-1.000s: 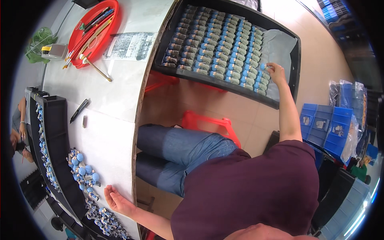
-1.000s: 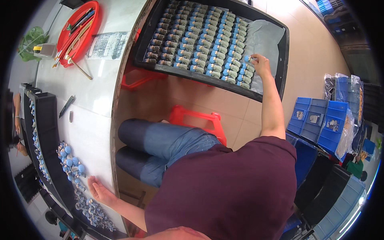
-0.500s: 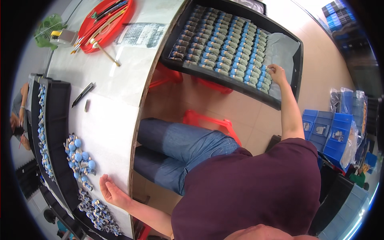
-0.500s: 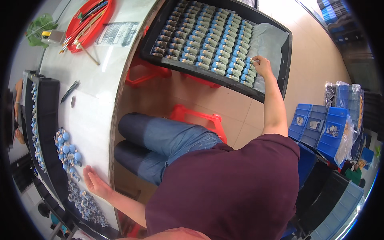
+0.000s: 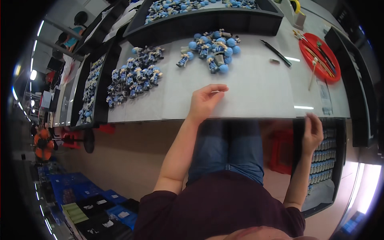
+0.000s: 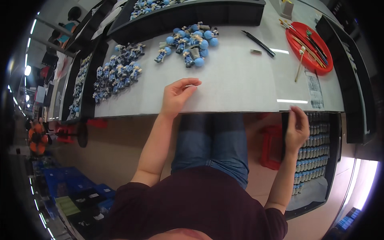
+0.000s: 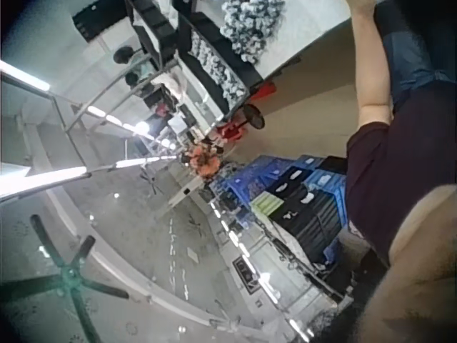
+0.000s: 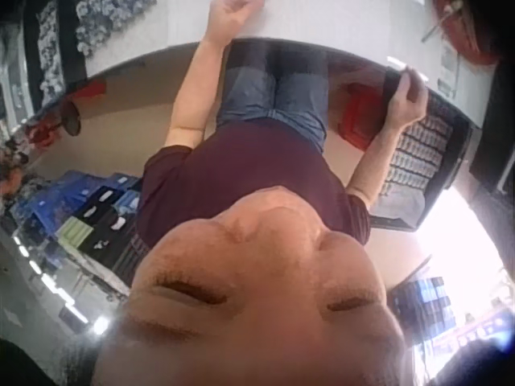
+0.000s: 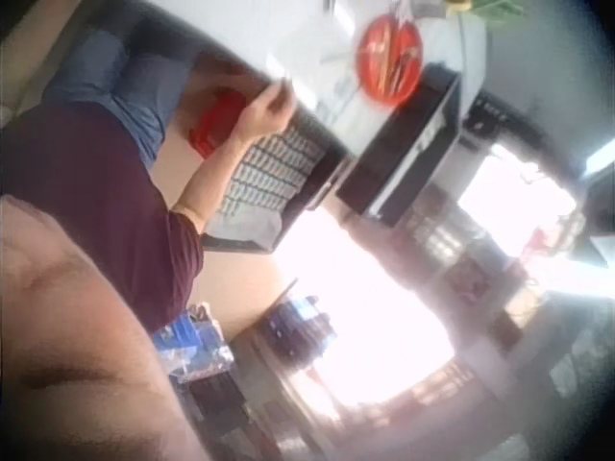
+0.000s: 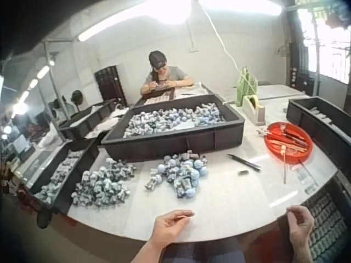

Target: The person assembles small blue and white figurines by hand at a white table. They pick up a figurine body and a separate head, attach the head to the body, and then place the completed figurine into a black tray with rows of similar items. The process is repeated continuously throughout the video.

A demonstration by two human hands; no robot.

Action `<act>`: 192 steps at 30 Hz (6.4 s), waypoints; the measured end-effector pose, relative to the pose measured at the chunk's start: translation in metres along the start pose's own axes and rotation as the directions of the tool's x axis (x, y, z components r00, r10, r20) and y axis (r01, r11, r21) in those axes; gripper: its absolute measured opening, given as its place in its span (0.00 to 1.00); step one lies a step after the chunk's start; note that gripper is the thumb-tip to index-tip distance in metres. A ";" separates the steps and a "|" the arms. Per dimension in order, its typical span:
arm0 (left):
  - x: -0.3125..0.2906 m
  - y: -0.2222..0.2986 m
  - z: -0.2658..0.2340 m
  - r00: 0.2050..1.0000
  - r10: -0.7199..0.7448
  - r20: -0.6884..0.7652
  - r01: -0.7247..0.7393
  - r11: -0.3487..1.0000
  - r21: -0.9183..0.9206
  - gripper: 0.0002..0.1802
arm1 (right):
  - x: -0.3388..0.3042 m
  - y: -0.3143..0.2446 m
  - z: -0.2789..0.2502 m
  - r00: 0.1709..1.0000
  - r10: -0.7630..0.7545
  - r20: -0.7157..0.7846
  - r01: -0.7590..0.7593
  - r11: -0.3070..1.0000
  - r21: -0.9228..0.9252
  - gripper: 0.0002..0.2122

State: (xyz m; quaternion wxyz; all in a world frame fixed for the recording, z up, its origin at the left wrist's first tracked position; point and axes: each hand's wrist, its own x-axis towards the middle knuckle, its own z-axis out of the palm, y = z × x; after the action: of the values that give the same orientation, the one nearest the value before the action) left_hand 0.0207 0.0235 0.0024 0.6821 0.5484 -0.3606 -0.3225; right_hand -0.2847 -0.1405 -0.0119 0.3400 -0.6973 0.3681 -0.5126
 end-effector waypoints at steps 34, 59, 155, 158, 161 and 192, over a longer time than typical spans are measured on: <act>0.002 0.002 -0.012 0.999 -0.011 -0.052 -0.008 0.937 -0.349 0.16 | -0.018 -0.086 0.186 0.744 0.055 0.666 -0.483 0.733 0.479 0.13; 0.006 0.002 -0.013 0.993 -0.086 -0.084 0.041 0.901 -0.431 0.15 | -0.020 -0.089 0.186 0.726 -0.018 0.688 -0.415 0.785 0.459 0.13; 0.007 -0.008 -0.015 0.998 0.020 -0.054 -0.016 0.997 0.074 0.13 | -0.212 0.166 -0.345 0.503 0.399 -0.766 -0.864 0.195 -0.465 0.13; 0.006 -0.007 -0.016 0.998 0.023 -0.062 -0.018 0.997 0.077 0.13 | -0.224 0.194 -0.351 0.526 0.402 -0.749 -0.850 0.233 -0.472 0.13; 0.005 -0.007 -0.010 0.997 0.022 -0.078 -0.017 0.997 0.074 0.13 | -0.228 0.209 -0.356 0.520 0.395 -0.757 -0.854 0.257 -0.452 0.12; 0.000 0.004 -0.007 0.999 -0.017 -0.051 0.010 0.988 -0.152 0.10 | 0.076 -0.114 0.202 0.765 -0.426 0.483 0.482 0.876 0.009 0.13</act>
State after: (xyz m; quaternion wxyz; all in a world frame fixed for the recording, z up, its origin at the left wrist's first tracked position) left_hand 0.0266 0.0279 0.0049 0.7288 0.5055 -0.3133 -0.3392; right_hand -0.0553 -0.1296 0.0714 0.2437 -0.8869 0.1235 -0.3726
